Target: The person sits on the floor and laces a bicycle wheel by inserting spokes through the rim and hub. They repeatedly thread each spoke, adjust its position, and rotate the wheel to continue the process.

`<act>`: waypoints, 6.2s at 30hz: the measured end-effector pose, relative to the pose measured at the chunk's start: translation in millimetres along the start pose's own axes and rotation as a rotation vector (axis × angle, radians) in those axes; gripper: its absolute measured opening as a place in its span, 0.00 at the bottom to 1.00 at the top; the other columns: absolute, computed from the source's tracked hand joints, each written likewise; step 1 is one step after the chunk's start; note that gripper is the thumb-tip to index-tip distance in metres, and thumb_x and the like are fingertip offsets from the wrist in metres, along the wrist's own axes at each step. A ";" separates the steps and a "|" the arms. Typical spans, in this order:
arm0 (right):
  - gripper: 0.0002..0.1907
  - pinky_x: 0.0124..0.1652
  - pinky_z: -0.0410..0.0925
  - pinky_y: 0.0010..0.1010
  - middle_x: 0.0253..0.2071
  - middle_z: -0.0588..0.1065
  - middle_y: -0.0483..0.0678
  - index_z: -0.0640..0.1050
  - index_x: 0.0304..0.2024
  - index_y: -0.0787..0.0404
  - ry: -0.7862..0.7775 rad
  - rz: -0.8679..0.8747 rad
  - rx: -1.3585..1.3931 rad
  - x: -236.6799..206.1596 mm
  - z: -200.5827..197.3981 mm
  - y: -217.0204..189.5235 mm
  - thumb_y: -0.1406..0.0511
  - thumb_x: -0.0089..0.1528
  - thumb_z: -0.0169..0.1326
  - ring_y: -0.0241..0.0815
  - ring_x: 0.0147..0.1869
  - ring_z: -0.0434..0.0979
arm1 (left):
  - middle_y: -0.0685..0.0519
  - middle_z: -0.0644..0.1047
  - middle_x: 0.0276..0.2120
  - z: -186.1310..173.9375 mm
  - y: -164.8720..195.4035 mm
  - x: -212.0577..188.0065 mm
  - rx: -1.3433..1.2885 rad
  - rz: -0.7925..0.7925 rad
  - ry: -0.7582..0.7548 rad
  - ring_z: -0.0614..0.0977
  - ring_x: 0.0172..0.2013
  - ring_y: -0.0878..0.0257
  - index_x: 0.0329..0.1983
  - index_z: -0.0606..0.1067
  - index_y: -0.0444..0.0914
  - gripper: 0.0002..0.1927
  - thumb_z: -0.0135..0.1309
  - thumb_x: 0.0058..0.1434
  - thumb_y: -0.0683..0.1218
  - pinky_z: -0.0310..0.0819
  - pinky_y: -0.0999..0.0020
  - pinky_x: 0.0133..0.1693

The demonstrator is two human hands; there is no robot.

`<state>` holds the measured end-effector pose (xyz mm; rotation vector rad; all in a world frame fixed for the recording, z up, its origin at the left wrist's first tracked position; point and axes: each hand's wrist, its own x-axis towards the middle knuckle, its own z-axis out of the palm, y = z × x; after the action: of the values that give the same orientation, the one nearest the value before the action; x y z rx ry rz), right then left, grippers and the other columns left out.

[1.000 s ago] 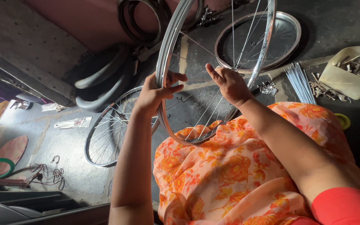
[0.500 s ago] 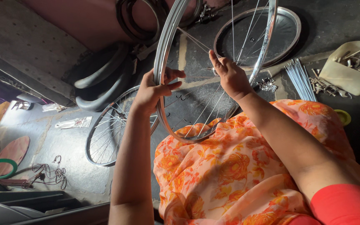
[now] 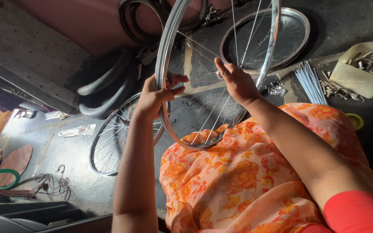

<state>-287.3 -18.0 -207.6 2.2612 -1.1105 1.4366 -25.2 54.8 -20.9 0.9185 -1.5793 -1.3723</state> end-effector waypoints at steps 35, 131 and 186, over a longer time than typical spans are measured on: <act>0.14 0.40 0.73 0.44 0.41 0.73 0.50 0.71 0.46 0.56 0.043 0.070 -0.364 50.3 -28.3 -18.0 0.60 0.63 0.61 0.51 0.41 0.79 | 0.45 0.81 0.53 37.8 -53.7 -49.8 0.037 0.063 0.107 0.76 0.47 0.60 0.39 0.69 0.35 0.13 0.55 0.54 0.30 0.71 0.66 0.46; 0.12 0.49 0.74 0.45 0.49 0.81 0.62 0.84 0.48 0.66 -0.918 0.911 -0.427 -159.8 13.3 197.4 0.70 0.68 0.51 0.61 0.52 0.82 | 0.47 0.73 0.42 15.7 -23.1 -63.2 -0.105 0.086 0.400 0.73 0.45 0.59 0.40 0.66 0.37 0.21 0.50 0.40 0.35 0.65 0.64 0.52; 0.04 0.34 0.64 0.22 0.35 0.75 0.48 0.78 0.43 0.65 0.034 0.910 0.991 -76.9 -181.1 -18.4 0.68 0.70 0.55 0.36 0.35 0.71 | 0.55 0.81 0.37 135.8 -145.2 59.2 -0.667 0.334 -0.110 0.79 0.37 0.68 0.45 0.80 0.35 0.10 0.60 0.69 0.47 0.73 0.72 0.43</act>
<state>-413.1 132.2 -181.5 2.2792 -1.8317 2.8774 -172.5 33.1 -165.3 0.1720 -1.1517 -1.5660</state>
